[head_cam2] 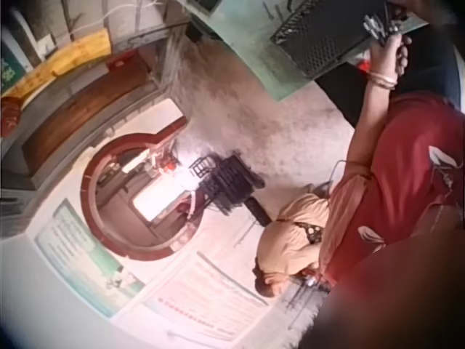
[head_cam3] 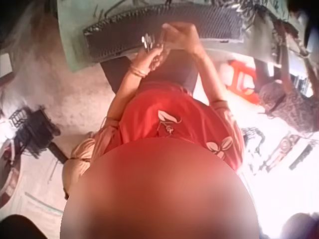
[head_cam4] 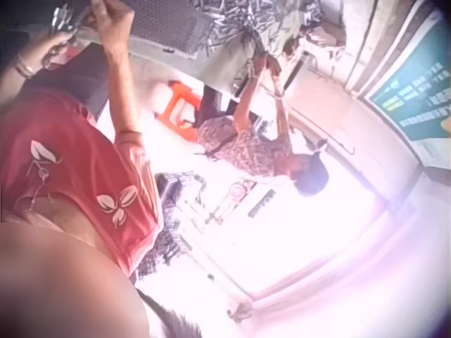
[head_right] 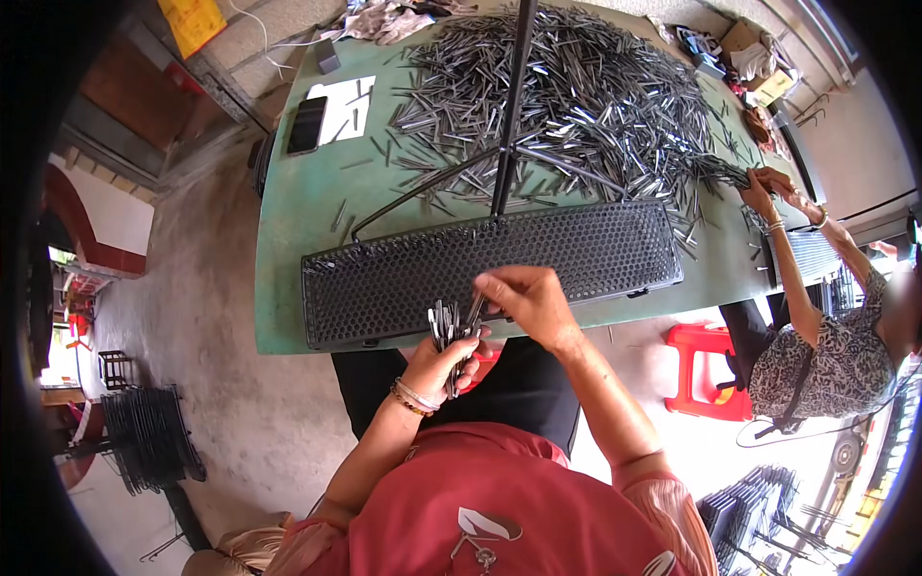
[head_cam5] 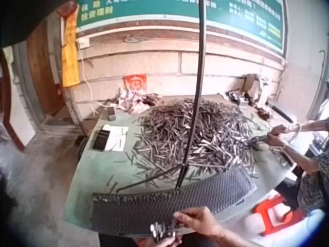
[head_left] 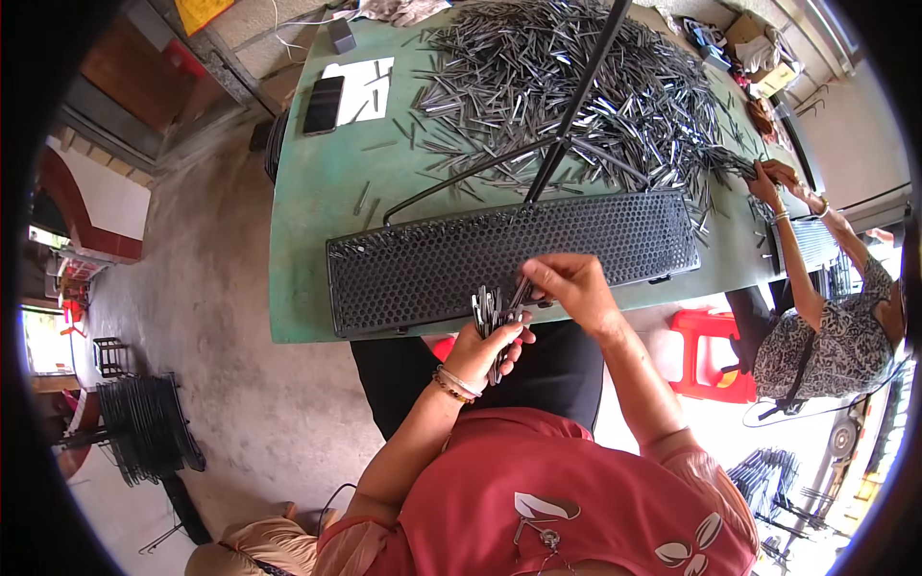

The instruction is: Manually inserting thin metal rods into a perforated grid plate as part of an assembly process.

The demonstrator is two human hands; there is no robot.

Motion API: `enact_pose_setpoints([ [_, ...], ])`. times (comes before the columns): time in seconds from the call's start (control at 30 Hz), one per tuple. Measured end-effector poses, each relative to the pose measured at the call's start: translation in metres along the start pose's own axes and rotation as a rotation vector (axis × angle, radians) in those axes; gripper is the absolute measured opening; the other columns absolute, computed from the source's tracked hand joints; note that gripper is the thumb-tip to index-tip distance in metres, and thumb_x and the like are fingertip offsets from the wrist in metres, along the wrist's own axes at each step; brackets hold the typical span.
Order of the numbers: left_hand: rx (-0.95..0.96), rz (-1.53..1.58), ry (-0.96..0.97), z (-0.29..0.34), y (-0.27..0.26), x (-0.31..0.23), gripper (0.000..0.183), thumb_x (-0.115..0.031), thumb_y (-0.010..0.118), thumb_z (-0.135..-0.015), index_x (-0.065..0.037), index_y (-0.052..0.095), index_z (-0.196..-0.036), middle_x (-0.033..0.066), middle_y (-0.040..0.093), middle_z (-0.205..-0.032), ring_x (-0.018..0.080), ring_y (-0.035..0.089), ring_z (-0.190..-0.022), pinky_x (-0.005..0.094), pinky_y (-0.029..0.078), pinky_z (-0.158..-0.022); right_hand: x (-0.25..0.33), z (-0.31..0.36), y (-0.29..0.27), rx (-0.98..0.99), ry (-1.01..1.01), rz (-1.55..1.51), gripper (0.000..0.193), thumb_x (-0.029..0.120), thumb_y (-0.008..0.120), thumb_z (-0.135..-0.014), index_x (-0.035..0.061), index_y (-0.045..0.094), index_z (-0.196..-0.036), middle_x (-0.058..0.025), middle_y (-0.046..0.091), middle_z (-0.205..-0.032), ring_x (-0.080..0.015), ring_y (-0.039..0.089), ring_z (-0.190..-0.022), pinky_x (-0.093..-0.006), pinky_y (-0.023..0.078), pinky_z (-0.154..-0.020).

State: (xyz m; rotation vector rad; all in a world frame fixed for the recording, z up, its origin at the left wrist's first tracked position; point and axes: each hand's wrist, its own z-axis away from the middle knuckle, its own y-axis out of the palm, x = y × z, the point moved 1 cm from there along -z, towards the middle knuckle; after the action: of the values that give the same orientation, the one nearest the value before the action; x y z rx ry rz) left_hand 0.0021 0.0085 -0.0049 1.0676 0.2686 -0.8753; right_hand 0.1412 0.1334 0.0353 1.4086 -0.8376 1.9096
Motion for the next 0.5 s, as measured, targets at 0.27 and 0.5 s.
enact_pose_setpoints([
  [0.27,-0.025,0.019,-0.019,-0.003,0.006,0.007,0.027,-0.025,0.066,-0.088,-0.004,0.062,-0.105,0.0031,0.061,-0.079,0.0053,0.052,-0.059,0.0193,0.042,-0.049,0.008,-0.053,-0.029,-0.391,-0.454,0.274,0.019,0.013,0.067,-0.087,-0.0001,0.066,-0.1,-0.004,0.067,-0.082,-0.0075,0.057,-0.07,-0.022,0.048,-0.066],
  [0.5,0.029,0.089,-0.028,-0.007,-0.008,0.015,0.023,-0.017,0.063,-0.088,-0.001,0.061,-0.105,0.0061,0.062,-0.084,0.0112,0.059,-0.067,0.0252,0.05,-0.058,-0.001,-0.067,-0.026,-0.3,-0.526,0.373,0.018,0.012,0.068,-0.084,0.0029,0.067,-0.099,-0.0053,0.067,-0.084,-0.0097,0.058,-0.073,-0.0248,0.048,-0.068],
])
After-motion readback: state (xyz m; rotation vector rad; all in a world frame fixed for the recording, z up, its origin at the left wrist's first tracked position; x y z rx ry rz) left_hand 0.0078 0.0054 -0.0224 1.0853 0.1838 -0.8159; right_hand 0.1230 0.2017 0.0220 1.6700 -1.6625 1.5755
